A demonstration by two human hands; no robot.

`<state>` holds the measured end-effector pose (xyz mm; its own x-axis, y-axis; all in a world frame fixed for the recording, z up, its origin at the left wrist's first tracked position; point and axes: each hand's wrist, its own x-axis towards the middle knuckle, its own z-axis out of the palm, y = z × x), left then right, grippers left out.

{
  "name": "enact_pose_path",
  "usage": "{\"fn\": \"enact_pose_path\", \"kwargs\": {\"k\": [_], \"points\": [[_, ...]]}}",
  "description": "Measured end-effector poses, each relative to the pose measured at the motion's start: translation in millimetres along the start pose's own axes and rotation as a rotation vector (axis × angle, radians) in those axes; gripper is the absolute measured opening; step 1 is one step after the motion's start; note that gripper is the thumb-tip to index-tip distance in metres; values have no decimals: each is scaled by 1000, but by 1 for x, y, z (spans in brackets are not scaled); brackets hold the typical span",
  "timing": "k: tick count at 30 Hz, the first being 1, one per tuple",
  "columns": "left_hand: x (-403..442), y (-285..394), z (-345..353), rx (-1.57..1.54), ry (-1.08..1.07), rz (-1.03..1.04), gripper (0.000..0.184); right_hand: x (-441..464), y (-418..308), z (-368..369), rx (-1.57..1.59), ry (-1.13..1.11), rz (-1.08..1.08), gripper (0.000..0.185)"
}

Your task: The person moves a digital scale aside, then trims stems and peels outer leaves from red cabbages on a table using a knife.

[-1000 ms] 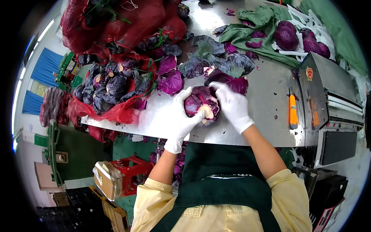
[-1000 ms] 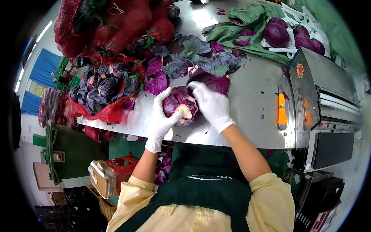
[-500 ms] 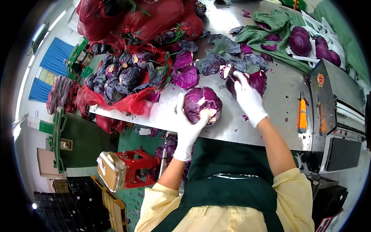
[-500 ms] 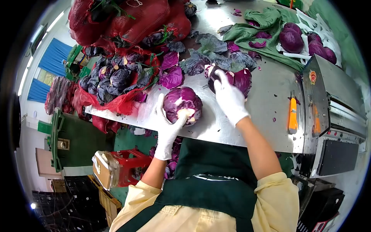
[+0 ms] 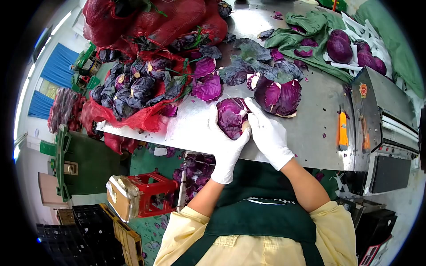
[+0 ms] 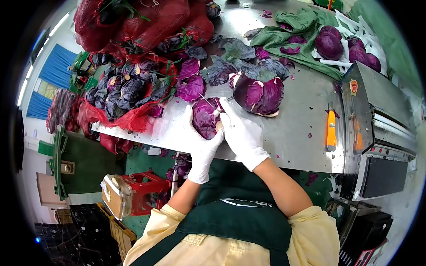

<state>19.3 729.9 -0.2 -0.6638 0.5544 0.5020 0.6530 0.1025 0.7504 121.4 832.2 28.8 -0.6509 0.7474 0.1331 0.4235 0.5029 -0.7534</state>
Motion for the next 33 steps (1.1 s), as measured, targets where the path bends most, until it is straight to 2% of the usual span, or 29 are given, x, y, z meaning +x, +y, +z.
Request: {"fn": "enact_pose_path", "kwargs": {"k": [1, 2, 3, 5, 7, 8, 11, 13, 17, 18, 19, 21, 22, 23, 25, 27, 29, 30, 31, 33], "points": [[2, -3, -2, 0, 0, 0, 110, 2, 10, 2, 120, 170, -137, 36], [5, -9, -6, -43, -45, -13, 109, 10, 14, -4, 118, 186, -105, 33], [8, -11, -9, -87, -88, -26, 108, 19, 22, -15, 80, 135, -30, 36], [10, -8, -12, -411, -33, -67, 101, 38, 46, -29, 46, 104, 95, 42], [7, -9, -15, -511, -50, -215, 98, 48, 78, -26, 91, 111, 48, 47], [11, -4, -18, -510, -42, -215, 98, 44, 61, -33, 92, 43, 117, 47], [14, 3, -22, -384, -132, -263, 100, 25, 15, -25, 83, -74, 141, 49], [3, -20, -7, -12, -34, 36, 101, 13, -10, -22, 61, 8, 31, 51], [3, -11, -2, -41, -81, 30, 106, 25, 7, -18, 43, -42, 17, 39], [4, -10, -1, -45, -83, 30, 106, 24, 10, -16, -14, 26, -51, 31], [5, -9, 0, -17, -94, 59, 105, 25, 13, -15, -18, 26, -48, 31], [10, -7, 1, 40, -112, 120, 104, 34, 22, -14, -325, 145, -127, 26], [14, -4, 1, 91, -120, 165, 102, 38, 30, -14, -350, 199, -178, 23], [18, -5, 1, 90, -120, 164, 102, 43, 38, -14, -332, 190, -151, 25], [27, -6, 1, -156, -144, 10, 100, 53, 54, -15, -311, 208, -87, 27], [37, -24, -6, -227, -145, -143, 93, 63, 82, -21, -201, 67, 98, 31], [48, -39, -14, -514, -231, -205, 90, 55, 94, -18, -326, 66, 123, 32], [55, -46, -19, -454, -302, -167, 85, 53, 95, -21, -325, 60, 109, 32], [57, -52, -21, -450, -287, -168, 85, 53, 96, -23, -324, 43, 142, 32], [64, -38, -33, -100, -438, -97, 75, 49, 99, -27, -350, 53, 181, 32]]}}
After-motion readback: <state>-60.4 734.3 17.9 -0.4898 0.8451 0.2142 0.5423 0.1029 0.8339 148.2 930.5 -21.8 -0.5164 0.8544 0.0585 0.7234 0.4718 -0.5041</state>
